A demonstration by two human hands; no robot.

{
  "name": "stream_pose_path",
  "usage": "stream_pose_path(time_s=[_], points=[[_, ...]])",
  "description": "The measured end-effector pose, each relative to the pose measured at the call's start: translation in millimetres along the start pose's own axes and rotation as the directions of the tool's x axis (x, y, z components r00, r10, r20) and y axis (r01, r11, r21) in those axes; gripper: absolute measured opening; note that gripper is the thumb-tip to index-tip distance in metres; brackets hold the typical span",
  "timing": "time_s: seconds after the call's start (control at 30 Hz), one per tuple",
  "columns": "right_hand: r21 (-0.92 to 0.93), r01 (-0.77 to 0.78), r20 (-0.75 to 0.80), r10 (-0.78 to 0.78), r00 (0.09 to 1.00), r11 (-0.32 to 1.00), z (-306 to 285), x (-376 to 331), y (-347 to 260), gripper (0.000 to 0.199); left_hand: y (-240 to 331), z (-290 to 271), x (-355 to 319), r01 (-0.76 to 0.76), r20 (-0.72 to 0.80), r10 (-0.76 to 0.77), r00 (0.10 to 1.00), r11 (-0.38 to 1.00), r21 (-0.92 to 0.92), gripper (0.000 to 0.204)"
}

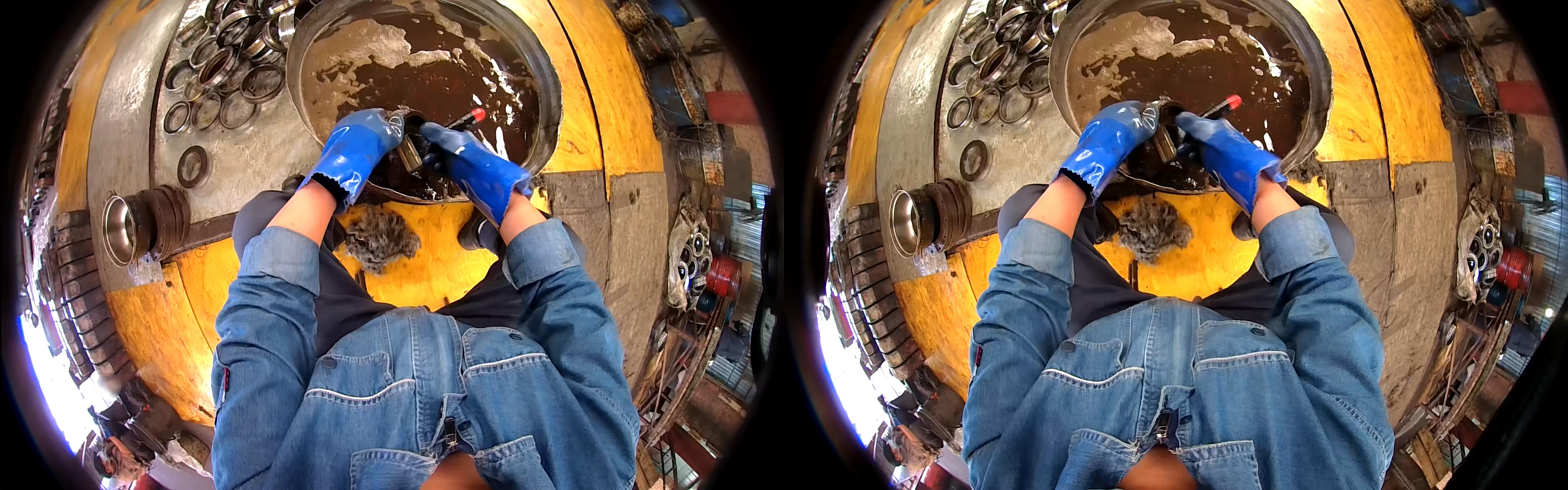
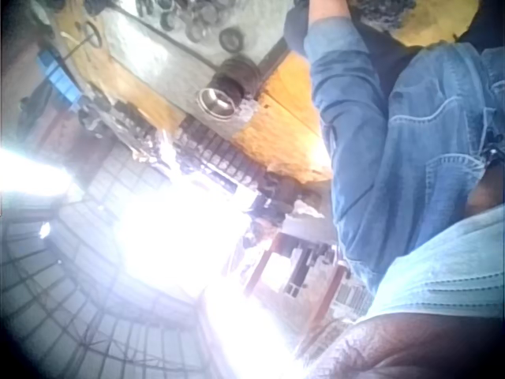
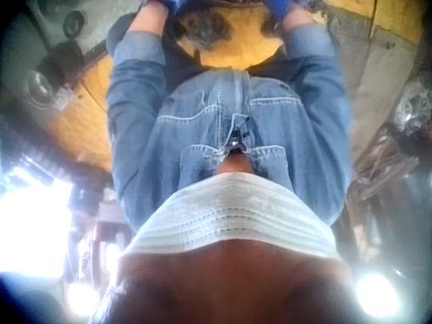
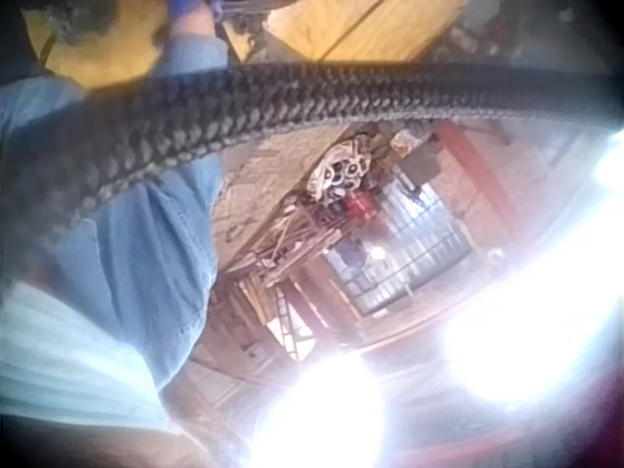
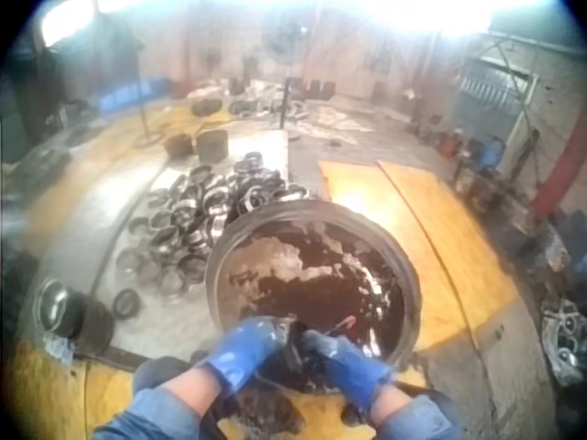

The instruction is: The person repeatedly dips small metal rings into a dark liquid in a basin and scrubs them with a red-handled brush. They handle the rings one at a time, scrubbing both sides before placing them back into the basin or on the table.

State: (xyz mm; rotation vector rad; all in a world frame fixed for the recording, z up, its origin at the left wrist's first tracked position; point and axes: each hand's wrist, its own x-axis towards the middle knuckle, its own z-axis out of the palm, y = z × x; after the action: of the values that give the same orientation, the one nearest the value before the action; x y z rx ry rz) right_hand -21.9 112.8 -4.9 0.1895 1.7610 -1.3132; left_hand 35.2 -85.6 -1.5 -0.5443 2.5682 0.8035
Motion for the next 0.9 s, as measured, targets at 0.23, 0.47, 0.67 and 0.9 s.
stream_pose_path(time_s=[0.23,0.47,0.67,0.9], points=[[-0.955,0.250,0.148,-0.474,0.868,0.162,9.6,2.4,9.2,0.044,5.7,6.1,10.9,-0.018,0.050,0.019,0.999,0.999,-0.032,0.062],[-0.823,0.562,0.432,-0.737,0.520,-0.087,8.6,3.5,14.6,0.022,-2.8,-0.7,7.0,-0.025,0.097,0.025,0.995,1.000,-0.004,0.064],[-0.989,0.135,0.149,-0.485,0.862,-0.064,11.5,20.2,7.1,0.033,5.5,6.9,10.9,-0.009,0.080,0.008,0.997,1.000,0.008,0.065],[-0.282,0.164,0.198,-0.110,0.974,0.945,-6.3,6.8,-13.6,0.039,2.6,0.7,6.8,0.043,0.111,-0.045,0.993,0.999,0.021,0.066]])
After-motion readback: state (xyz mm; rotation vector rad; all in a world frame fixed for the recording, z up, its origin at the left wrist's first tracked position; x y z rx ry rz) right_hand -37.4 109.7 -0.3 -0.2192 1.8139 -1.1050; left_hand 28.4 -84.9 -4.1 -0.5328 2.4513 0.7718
